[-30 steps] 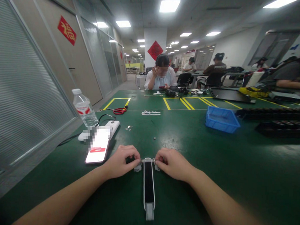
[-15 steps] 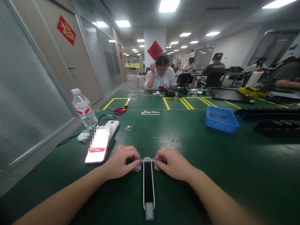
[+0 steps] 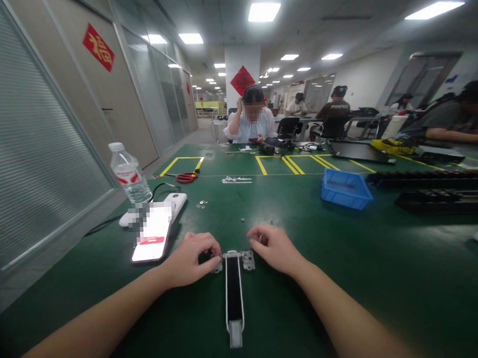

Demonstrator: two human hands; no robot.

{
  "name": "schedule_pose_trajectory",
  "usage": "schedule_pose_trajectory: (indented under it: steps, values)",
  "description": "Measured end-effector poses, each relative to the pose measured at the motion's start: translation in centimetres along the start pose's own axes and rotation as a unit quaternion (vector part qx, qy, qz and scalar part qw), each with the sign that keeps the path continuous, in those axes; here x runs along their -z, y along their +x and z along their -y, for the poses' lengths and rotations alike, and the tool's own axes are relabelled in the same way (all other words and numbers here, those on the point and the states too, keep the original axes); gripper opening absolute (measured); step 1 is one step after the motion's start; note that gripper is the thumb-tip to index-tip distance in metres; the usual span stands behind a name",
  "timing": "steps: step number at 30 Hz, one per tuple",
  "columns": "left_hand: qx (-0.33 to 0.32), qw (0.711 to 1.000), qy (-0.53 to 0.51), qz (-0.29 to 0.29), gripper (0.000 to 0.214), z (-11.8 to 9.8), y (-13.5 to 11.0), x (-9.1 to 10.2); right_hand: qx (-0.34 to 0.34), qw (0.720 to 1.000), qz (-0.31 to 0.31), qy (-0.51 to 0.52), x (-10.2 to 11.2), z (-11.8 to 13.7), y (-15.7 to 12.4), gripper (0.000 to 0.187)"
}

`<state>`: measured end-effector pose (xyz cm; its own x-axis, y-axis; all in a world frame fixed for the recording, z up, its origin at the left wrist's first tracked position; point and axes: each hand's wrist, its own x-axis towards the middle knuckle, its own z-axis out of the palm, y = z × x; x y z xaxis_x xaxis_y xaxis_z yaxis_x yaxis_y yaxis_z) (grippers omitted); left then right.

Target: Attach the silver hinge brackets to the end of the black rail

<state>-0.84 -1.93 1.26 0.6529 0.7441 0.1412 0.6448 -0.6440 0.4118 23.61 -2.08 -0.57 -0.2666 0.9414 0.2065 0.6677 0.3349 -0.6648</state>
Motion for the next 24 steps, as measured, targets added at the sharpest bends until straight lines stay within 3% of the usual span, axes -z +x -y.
schedule_pose_trajectory:
  steps: [3, 9, 15, 24]
  values:
    - [-0.005, 1.000, 0.013, 0.009, 0.014, -0.2, -0.1, 0.2, -0.017, 0.998, -0.043, -0.040, -0.3, -0.9, 1.2, 0.024]
    - [-0.018, 1.000, 0.021, -0.008, 0.009, -0.3, -0.4, 0.1, -0.033, 0.981, -0.009, -0.190, -1.5, -0.6, 3.8, 0.039]
    - [-0.002, 1.000, 0.011, -0.016, 0.009, -0.7, -0.5, 0.3, -0.043, 0.974, -0.007, -0.224, -2.3, 0.1, 4.9, 0.030]
    - [-0.003, 0.999, 0.033, -0.013, 0.012, -0.9, -0.5, 0.3, -0.058, 0.970, -0.017, -0.236, -1.5, 0.4, 4.7, 0.018]
